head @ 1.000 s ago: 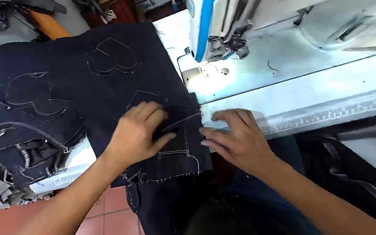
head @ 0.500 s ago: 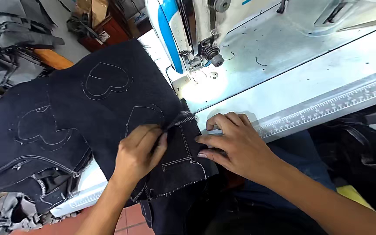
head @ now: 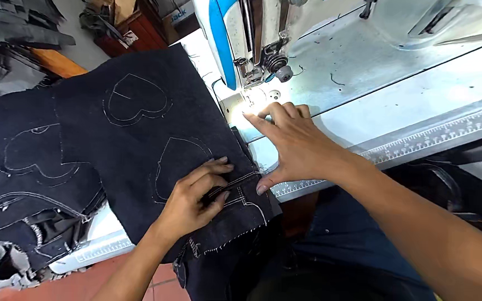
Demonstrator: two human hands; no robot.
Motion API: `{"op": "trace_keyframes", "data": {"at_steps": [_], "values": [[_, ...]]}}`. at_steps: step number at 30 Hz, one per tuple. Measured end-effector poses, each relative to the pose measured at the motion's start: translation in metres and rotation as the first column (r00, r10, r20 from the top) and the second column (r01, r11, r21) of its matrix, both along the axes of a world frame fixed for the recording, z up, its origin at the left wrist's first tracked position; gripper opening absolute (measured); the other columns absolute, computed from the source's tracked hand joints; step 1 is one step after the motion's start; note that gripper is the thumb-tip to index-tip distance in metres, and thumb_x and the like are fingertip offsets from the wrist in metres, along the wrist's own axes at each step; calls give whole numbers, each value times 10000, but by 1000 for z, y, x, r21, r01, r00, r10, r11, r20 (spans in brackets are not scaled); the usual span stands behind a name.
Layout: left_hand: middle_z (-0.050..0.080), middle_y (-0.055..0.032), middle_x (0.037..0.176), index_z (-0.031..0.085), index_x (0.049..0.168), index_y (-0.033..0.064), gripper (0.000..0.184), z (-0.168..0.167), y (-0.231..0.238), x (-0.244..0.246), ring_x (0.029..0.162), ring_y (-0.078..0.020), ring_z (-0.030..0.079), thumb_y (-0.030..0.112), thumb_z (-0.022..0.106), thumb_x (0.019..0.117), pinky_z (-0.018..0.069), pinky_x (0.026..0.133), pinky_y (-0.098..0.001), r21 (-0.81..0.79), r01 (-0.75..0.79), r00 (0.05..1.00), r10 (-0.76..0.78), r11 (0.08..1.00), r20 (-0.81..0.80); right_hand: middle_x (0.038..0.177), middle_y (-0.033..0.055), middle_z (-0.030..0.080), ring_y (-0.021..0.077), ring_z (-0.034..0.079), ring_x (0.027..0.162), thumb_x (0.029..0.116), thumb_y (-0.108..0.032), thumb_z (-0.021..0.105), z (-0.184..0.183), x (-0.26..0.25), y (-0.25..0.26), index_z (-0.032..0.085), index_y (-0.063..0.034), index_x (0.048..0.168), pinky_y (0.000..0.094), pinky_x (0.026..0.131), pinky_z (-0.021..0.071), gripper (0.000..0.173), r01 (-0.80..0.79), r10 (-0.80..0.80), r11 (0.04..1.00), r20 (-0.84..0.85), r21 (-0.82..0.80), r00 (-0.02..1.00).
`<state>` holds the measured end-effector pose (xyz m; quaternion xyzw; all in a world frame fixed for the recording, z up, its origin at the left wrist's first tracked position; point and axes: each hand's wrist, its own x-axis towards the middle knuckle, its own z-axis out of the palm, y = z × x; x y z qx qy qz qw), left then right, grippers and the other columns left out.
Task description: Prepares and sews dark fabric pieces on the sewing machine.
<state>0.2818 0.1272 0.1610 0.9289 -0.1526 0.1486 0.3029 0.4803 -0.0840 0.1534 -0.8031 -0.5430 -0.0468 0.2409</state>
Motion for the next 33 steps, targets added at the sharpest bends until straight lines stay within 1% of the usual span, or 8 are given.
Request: {"op": "trace_keyframes", "data": {"at_steps": [2,5,7,14,19,25,28,33], "values": [[699,-106,1278,705,1013,33,156,6,0,2,1327,-242,598,175,690,951,511,1133,-423,84,3,1000,-3,996,-3,1175,101,589,307,532,1006,484,-905,689,3,-9,-8,567,-184,1458,531,857,390,1219,-1,6,989,-35,146,999],[733,-95,1204,757,1025,55,186,14,-4,8,1267,-212,643,216,678,973,544,1084,-371,248,-12,998,-2,969,56,1019,38,640,210,597,912,819,-662,701,-9,-42,-26,721,-193,1052,428,788,478,525,-1,19,908,-39,420,999],[752,-88,1140,782,1008,72,173,16,-6,13,1215,-205,673,207,683,966,566,1044,-358,298,-5,994,-29,955,109,944,16,625,180,589,880,957,-496,663,-33,-67,-32,742,-243,1035,391,819,460,276,-21,13,882,22,470,1000],[719,-25,1282,812,1076,150,174,6,1,24,1359,-248,568,231,699,972,378,1212,-561,149,24,998,-32,989,51,898,-4,585,172,541,855,1012,-519,567,-47,-78,-34,774,-341,1125,392,826,403,294,25,-57,919,70,394,996],[717,-36,1297,812,1093,154,178,6,0,22,1362,-249,572,211,693,973,397,1203,-559,201,19,997,-33,979,63,915,-1,585,170,534,865,1001,-541,575,-49,-79,-34,777,-349,1123,381,829,396,304,44,-76,915,62,401,995],[664,11,1379,801,1119,211,228,6,-5,22,1419,-201,506,328,637,1012,367,1225,-547,170,-77,996,81,982,-20,1368,-115,645,158,572,1226,1020,-562,508,-46,-80,-34,742,-322,1098,409,957,424,345,52,-72,949,53,312,996],[576,41,1492,701,1308,192,467,10,0,33,1472,-170,432,495,445,1062,354,1224,-484,273,-198,971,226,941,-74,1367,-127,648,170,587,1233,1031,-551,481,-37,-77,-33,704,-293,1082,441,932,444,345,31,-38,967,24,251,999],[456,69,1597,614,1402,186,566,0,-14,66,1546,-206,301,559,423,1023,189,1229,-667,388,-302,932,354,871,-71,1318,-76,671,232,632,1125,1071,-467,404,-20,-64,-48,692,-271,1085,450,866,485,350,23,-30,990,47,139,998]]}}
